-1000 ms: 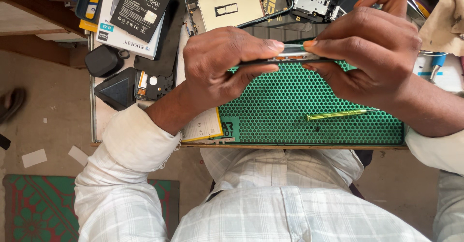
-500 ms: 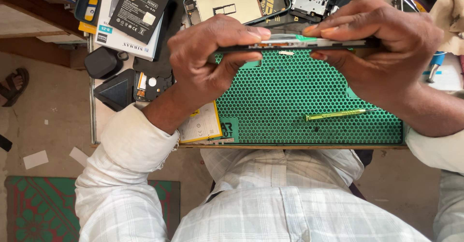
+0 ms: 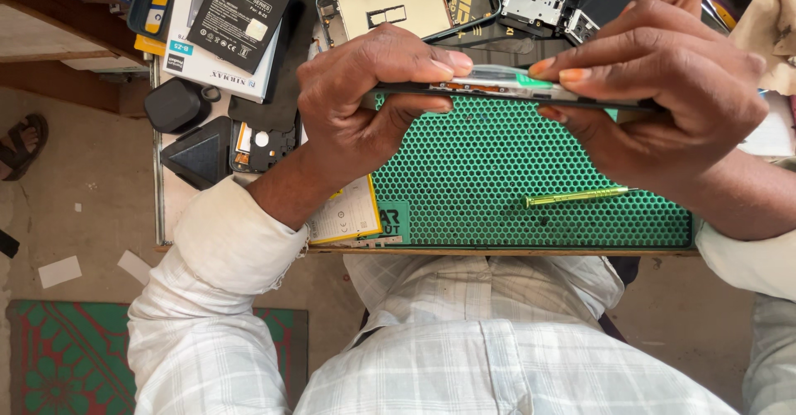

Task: The person disassembles a smartphone, removes the battery, and handles the internal components. They then reassemble the phone by placing the battery back and closing the device.

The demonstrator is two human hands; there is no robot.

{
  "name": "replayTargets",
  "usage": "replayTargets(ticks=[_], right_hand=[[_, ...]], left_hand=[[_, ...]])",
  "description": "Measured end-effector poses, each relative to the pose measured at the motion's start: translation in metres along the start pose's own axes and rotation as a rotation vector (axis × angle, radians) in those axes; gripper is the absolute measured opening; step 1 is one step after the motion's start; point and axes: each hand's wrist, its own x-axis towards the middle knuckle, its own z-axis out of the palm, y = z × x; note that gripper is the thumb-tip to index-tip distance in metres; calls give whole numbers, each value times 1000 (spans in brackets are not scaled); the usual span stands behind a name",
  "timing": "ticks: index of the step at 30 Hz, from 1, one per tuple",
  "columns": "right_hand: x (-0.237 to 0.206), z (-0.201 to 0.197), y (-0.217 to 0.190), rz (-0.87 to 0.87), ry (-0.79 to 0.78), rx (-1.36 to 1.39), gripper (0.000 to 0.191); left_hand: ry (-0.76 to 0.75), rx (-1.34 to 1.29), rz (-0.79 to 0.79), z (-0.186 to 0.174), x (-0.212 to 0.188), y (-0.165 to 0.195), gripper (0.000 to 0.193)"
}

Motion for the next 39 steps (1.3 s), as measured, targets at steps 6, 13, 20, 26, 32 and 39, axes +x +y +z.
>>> replayTargets(ticks=[6,13,20,26,32,39], right_hand=[[-5,1,3,-77,12,17,29],[-2,5,0,-139,27,30,30],[3,7,-4,-84,25,23,27],[5,7,-7,-67,23,19,27],[4,6,-10,-76,26,11,27],[3,6,-9,-102,11,19,26]], left_hand=[[-20,-69,-41,1,-4,-1,18],[-24,-126,-59,1,-6,-3,19],[-19,-118,-43,2,-5,-7,19],[-30,-115,-33,3,-5,-9,20],[-44,-118,-27,1,-5,-7,20],[-53,-128,-23,0,-5,-4,20]])
